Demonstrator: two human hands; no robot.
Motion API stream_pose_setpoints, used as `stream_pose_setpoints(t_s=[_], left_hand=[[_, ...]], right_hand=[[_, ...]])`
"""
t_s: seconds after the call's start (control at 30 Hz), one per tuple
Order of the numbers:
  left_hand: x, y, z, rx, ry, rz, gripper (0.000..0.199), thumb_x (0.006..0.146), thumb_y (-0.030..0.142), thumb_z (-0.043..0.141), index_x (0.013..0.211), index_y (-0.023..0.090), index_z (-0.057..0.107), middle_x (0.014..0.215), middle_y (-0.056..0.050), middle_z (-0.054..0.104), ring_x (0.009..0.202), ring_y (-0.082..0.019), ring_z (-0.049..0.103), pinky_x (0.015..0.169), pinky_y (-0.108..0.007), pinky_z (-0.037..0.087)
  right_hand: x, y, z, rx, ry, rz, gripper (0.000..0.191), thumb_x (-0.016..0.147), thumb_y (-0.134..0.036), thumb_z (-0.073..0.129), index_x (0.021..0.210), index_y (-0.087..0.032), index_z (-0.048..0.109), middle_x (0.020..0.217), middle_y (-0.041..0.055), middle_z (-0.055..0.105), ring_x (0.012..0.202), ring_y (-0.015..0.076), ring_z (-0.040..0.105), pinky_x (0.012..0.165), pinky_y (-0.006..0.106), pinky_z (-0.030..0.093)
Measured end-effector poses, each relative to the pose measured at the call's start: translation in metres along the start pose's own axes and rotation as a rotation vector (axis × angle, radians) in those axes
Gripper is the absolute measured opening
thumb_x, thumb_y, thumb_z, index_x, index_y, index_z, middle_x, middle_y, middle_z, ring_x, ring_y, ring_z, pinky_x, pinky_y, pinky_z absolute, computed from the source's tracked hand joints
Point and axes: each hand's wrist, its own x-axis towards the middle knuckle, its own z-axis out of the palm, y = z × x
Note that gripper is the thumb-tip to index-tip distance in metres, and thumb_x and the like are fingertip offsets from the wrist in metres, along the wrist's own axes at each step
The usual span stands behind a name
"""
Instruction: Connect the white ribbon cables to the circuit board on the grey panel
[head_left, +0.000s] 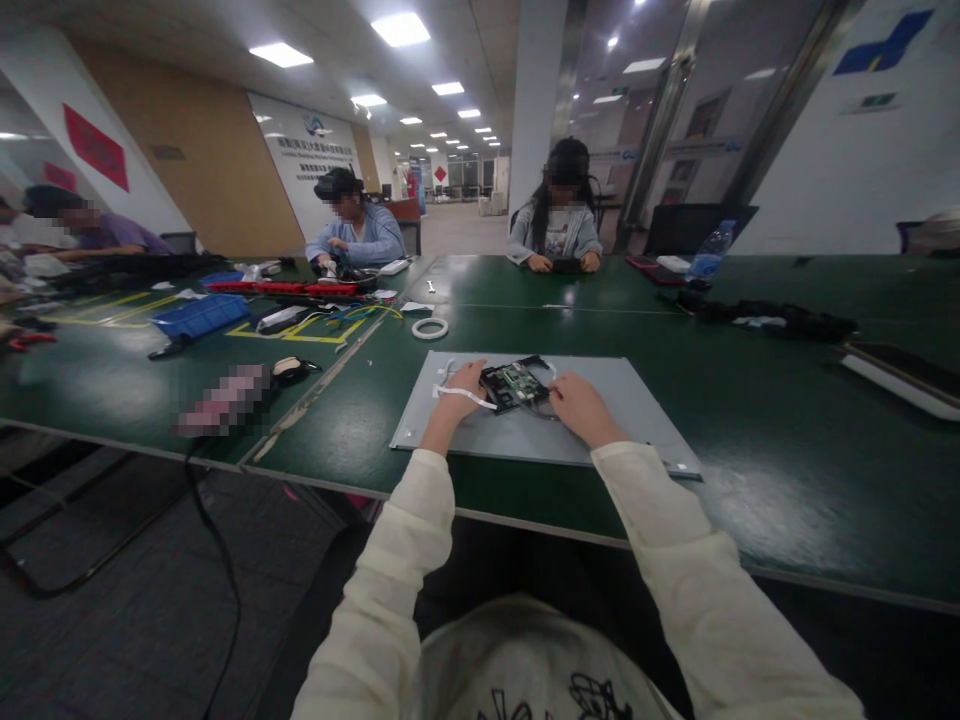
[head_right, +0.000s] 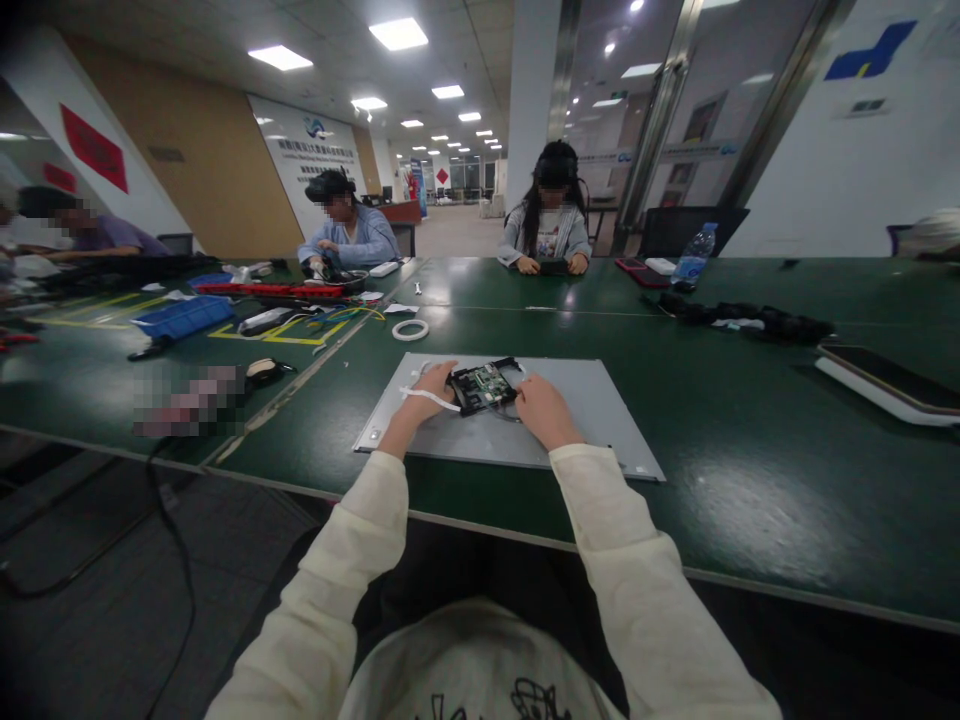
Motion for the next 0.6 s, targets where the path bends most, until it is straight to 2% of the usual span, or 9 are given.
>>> stream_pose_setpoints(t_s=[0.1, 0.33, 0.5, 0.6], left_hand=[[0.001, 0.004, 0.000, 0.017, 0.033, -0.062, 0.050, 0.077, 0.012, 0.045, 0.126, 0.013, 0.044, 0.117, -0.013, 0.054, 0.109, -0.022, 0.052, 0.095, -0.031, 0.040], [-0.001, 0.013, -0.004, 0.071, 0.095, -0.256, 0.043, 0.078, 0.032, 0.055, 0.117, 0.015, 0.047, 0.117, -0.015, 0.051, 0.106, -0.025, 0.053, 0.087, -0.033, 0.043], [-0.003, 0.016, -0.009, 0.086, -0.029, -0.252, 0.034, 0.082, 0.036, 0.049, 0.110, 0.017, 0.049, 0.102, -0.011, 0.061, 0.097, -0.023, 0.057, 0.078, -0.032, 0.045], [-0.003, 0.016, -0.009, 0.087, -0.023, -0.196, 0.042, 0.081, 0.033, 0.051, 0.118, 0.015, 0.045, 0.102, -0.012, 0.062, 0.093, -0.023, 0.059, 0.077, -0.031, 0.045]], right_hand=[[-0.002, -0.004, -0.001, -0.014, 0.017, -0.016, 0.026, 0.084, -0.017, 0.041, 0.090, -0.015, 0.066, 0.092, 0.0104, 0.062, 0.087, 0.0185, 0.056, 0.076, 0.025, 0.040], [-0.006, -0.009, -0.006, -0.053, 0.001, 0.003, 0.027, 0.085, -0.018, 0.040, 0.090, -0.017, 0.067, 0.092, 0.0106, 0.061, 0.083, 0.0184, 0.056, 0.069, 0.025, 0.040], [-0.019, -0.011, -0.012, -0.122, -0.010, 0.092, 0.030, 0.087, -0.020, 0.038, 0.081, -0.015, 0.067, 0.088, 0.0133, 0.060, 0.079, 0.0197, 0.057, 0.067, 0.028, 0.041], [-0.035, -0.008, -0.015, -0.141, 0.035, 0.126, 0.028, 0.087, -0.020, 0.040, 0.080, -0.012, 0.065, 0.088, 0.0173, 0.059, 0.079, 0.0221, 0.057, 0.069, 0.031, 0.042]])
